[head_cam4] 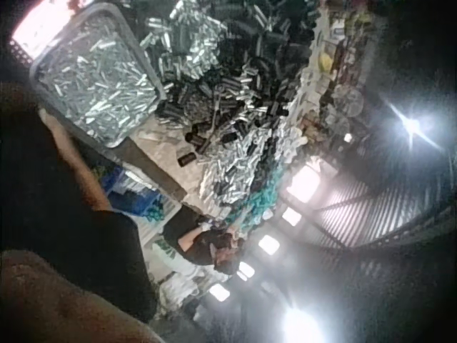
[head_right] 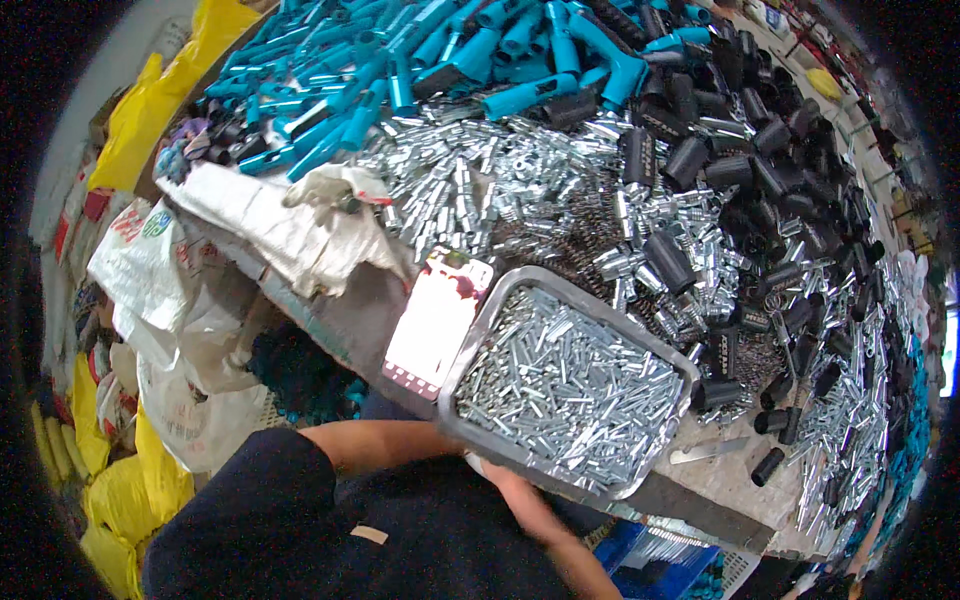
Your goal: Assembling plastic handles with metal bolts at a workbench.
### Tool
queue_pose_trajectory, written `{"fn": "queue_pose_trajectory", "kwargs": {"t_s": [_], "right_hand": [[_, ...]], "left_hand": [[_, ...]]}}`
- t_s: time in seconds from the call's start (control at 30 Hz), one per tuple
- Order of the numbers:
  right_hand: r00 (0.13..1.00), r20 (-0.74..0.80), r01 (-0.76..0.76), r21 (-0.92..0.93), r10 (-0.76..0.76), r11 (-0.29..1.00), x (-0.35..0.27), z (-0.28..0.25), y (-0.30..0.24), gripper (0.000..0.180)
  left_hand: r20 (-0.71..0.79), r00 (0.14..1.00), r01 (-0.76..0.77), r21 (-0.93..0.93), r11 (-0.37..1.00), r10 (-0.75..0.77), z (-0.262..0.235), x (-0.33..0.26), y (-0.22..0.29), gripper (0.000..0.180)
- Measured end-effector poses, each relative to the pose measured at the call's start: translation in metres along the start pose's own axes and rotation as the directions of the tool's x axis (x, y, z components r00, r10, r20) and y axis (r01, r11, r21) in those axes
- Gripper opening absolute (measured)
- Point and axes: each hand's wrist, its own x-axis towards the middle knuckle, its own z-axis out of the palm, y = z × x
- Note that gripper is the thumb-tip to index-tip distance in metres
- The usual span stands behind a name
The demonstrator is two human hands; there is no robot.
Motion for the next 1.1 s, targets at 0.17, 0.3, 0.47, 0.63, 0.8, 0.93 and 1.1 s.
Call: {"fn": "queue_pose_trajectory", "kwargs": {"t_s": [0.17,0.3,0.47,0.63,0.8,0.93,1.1], "right_hand": [[0.999,0.004,0.05,-0.406,-0.052,0.913,-0.004,0.003,0.035,0.055],[0.99,0.024,0.115,-0.717,-0.14,0.688,-0.029,0.02,0.084,0.055],[0.968,0.161,0.22,-0.916,-0.194,0.336,-0.054,0.048,0.123,0.055],[0.926,0.203,0.168,-0.977,-0.319,-0.133,-0.07,0.071,0.147,0.054],[0.899,0.003,0.108,-0.971,-0.437,0.214,0.002,0.083,0.105,0.052],[0.941,-0.271,0.143,-0.233,-0.205,0.962,-0.009,0.077,0.117,0.048],[0.989,0.004,-0.064,0.91,0.146,0.409,-0.013,0.063,0.105,0.045]], "left_hand": [[0.054,0.998,-0.023,-0.027,0.999,0.024,-0.03,-0.032,0.004,0.049],[0.053,0.999,0.006,-0.007,1.0,-0.006,-0.044,-0.015,0.0,0.048],[0.091,0.991,0.108,-0.079,0.991,-0.101,-0.043,-0.033,0.008,0.047],[0.101,0.983,0.151,0.015,0.988,-0.152,-0.062,-0.025,0.031,0.046],[0.078,0.974,0.199,0.137,0.97,-0.211,-0.083,0.008,0.052,0.045],[-0.046,0.969,0.248,0.26,0.933,-0.245,-0.096,-0.009,0.138,0.037],[-0.613,0.763,0.169,-0.117,0.979,-0.205,-0.139,-0.073,0.217,0.027]]}}
